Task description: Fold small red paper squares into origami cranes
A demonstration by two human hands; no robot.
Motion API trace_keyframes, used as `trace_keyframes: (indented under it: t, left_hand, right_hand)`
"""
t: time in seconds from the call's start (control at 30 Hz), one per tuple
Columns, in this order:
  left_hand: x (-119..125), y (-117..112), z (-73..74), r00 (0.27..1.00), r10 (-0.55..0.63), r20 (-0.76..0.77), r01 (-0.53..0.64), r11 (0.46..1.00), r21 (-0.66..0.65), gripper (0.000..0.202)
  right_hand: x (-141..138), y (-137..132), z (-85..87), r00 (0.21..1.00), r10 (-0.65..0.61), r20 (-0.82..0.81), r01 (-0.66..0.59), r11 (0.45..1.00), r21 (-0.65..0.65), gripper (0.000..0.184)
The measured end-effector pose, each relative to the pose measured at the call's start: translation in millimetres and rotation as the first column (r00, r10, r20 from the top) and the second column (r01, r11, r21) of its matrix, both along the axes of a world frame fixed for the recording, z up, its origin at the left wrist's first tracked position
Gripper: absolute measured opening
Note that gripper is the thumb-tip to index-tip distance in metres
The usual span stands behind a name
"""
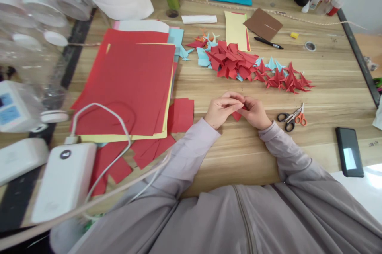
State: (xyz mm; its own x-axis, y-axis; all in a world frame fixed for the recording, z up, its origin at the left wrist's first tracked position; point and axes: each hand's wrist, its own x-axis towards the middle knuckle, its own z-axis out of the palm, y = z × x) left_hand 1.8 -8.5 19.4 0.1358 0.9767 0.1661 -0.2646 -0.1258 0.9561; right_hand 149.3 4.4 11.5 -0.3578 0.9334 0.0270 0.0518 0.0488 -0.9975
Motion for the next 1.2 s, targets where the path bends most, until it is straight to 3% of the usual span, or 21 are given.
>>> trace_keyframes:
  t: [0.27, 0.37, 0.47, 0.63, 1.0, 1.2]
  left_hand:
    - [0.4, 2.2, -2.7, 0.966, 0.257, -0.011, -0.257, 0.966, 0.002, 0.013]
    - [0.4, 2.8, -3.1, 0.973, 0.226, 0.039, -0.224, 0.974, -0.033, 0.022]
    - [0.8, 1.9, -2.4, 0.989, 0.125, 0.084, -0.119, 0.99, -0.074, 0.022]
    - [0.3, 1.4, -4.0, 0.999, 0.045, 0.022, -0.043, 0.996, -0.072, 0.028]
    - [-0.9, 3.9, -6.9, 0.97, 0.204, -0.136, -0.197, 0.979, 0.057, 0.005]
    - [0.1, 3.2, -4.1, 0.969, 0.218, -0.117, -0.206, 0.973, 0.108, 0.005]
  right_hand:
    - [1.6, -1.3, 0.7, 0.984, -0.022, 0.176, 0.009, 0.997, 0.074, 0.01]
    - [1.9, 0.3, 1.9, 0.996, -0.028, 0.081, 0.028, 1.0, 0.003, 0.015]
    - [3.0, 3.2, 4.5, 0.996, -0.063, -0.064, 0.056, 0.993, -0.103, 0.021]
    - [5.7, 6.0, 8.9, 0.974, -0.156, -0.164, 0.118, 0.969, -0.218, 0.029]
    - [3.2, 4.5, 7.0, 0.997, -0.028, -0.074, 0.019, 0.993, -0.119, 0.032]
    - [4.3, 2.2, 3.1, 0.994, 0.039, 0.104, -0.042, 0.999, 0.025, 0.027]
